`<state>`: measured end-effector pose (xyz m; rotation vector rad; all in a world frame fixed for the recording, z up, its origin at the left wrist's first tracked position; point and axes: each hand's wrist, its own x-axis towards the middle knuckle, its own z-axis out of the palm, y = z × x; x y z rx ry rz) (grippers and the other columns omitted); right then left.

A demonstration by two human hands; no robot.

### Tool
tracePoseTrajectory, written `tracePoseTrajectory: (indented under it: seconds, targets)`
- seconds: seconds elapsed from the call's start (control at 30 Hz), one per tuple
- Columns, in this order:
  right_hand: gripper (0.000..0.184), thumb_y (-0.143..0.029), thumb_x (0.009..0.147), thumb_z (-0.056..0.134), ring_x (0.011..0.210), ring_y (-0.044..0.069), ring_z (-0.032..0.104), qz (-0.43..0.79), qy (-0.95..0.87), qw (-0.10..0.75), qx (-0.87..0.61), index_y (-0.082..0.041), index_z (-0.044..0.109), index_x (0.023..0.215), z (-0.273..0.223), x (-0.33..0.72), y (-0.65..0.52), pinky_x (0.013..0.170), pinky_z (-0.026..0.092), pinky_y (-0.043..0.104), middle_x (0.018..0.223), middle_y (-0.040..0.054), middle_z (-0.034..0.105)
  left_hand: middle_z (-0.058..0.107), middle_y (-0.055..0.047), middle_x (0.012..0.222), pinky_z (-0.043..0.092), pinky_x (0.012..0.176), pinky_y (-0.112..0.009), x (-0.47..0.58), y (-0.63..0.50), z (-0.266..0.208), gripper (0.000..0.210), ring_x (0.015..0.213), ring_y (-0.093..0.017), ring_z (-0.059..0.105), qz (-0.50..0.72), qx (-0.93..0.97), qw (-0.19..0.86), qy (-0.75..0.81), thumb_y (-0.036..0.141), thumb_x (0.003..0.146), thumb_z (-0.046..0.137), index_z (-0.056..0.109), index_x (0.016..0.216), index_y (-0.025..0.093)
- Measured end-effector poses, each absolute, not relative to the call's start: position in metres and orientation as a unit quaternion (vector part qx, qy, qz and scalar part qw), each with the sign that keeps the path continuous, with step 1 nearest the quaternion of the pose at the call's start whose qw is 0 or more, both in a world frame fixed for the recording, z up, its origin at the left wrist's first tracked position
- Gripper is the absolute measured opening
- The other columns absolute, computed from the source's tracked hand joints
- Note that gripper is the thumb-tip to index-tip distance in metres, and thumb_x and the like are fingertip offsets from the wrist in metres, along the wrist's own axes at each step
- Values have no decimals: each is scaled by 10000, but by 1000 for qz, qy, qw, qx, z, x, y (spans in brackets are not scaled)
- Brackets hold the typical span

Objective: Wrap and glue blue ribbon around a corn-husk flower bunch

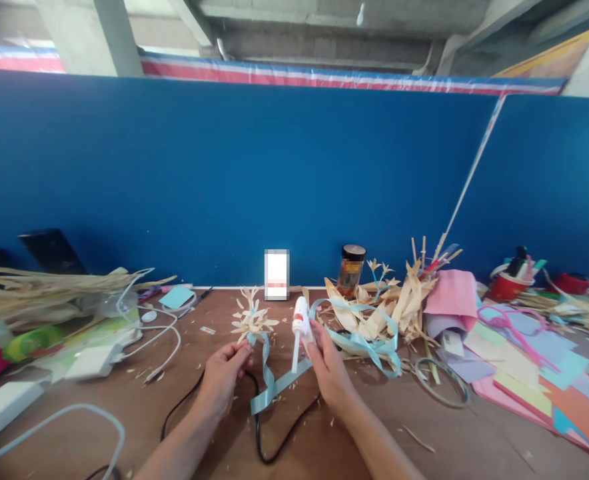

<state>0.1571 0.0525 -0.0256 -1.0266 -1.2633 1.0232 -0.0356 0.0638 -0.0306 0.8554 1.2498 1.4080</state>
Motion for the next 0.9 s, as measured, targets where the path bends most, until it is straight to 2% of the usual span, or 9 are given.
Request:
tracePoseTrajectory:
  seconds: [0.07, 0.17, 0.27, 0.57, 0.77, 0.9]
  targets:
    - [303, -370, 783, 503, 728, 172, 554, 397, -569, 546, -470, -219, 415, 1030, -27, 158, 53, 683, 426, 307, 821, 22, 603, 550, 19, 517, 302, 422, -167, -36, 64, -30, 283, 470, -74, 468, 592, 349, 511, 517, 348, 578, 671, 622, 728, 114]
    - [219, -364, 748, 536, 607, 147, 502, 292, -584, 528, -542, -201, 419, 838, -33, 159, 56, 604, 394, 274, 688, -10, 564, 557, 18, 536, 302, 423, -164, -36, 64, -31, 282, 486, -77, 482, 595, 340, 511, 519, 342, 569, 677, 623, 733, 119]
    - [240, -356, 716, 565, 585, 135, 471, 231, -583, 515, -584, -206, 379, 729, -37, 161, 59, 588, 372, 259, 656, -21, 530, 566, 16, 554, 291, 412, -162, -36, 65, -32, 300, 489, -79, 491, 597, 329, 514, 521, 349, 549, 688, 621, 736, 124]
    - [293, -347, 677, 595, 542, 117, 428, 103, -565, 518, -634, -213, 335, 660, -32, 167, 68, 544, 353, 231, 604, -44, 467, 565, 22, 549, 291, 419, -168, -36, 66, -34, 295, 497, -86, 497, 595, 336, 511, 522, 339, 555, 683, 621, 752, 128]
    - [230, -258, 719, 576, 622, 138, 467, -33, -635, 506, -583, -209, 360, 656, -32, 164, 63, 601, 365, 250, 668, -15, 487, 546, 28, 504, 256, 403, -172, -36, 65, -33, 307, 431, -68, 436, 592, 344, 505, 525, 364, 580, 667, 613, 757, 120]
    - [196, -209, 753, 545, 671, 150, 484, -53, -682, 489, -541, -208, 373, 658, -31, 161, 59, 629, 380, 263, 687, -1, 493, 543, 28, 495, 247, 399, -173, -35, 64, -31, 321, 411, -60, 416, 594, 343, 507, 521, 379, 581, 668, 605, 752, 114]
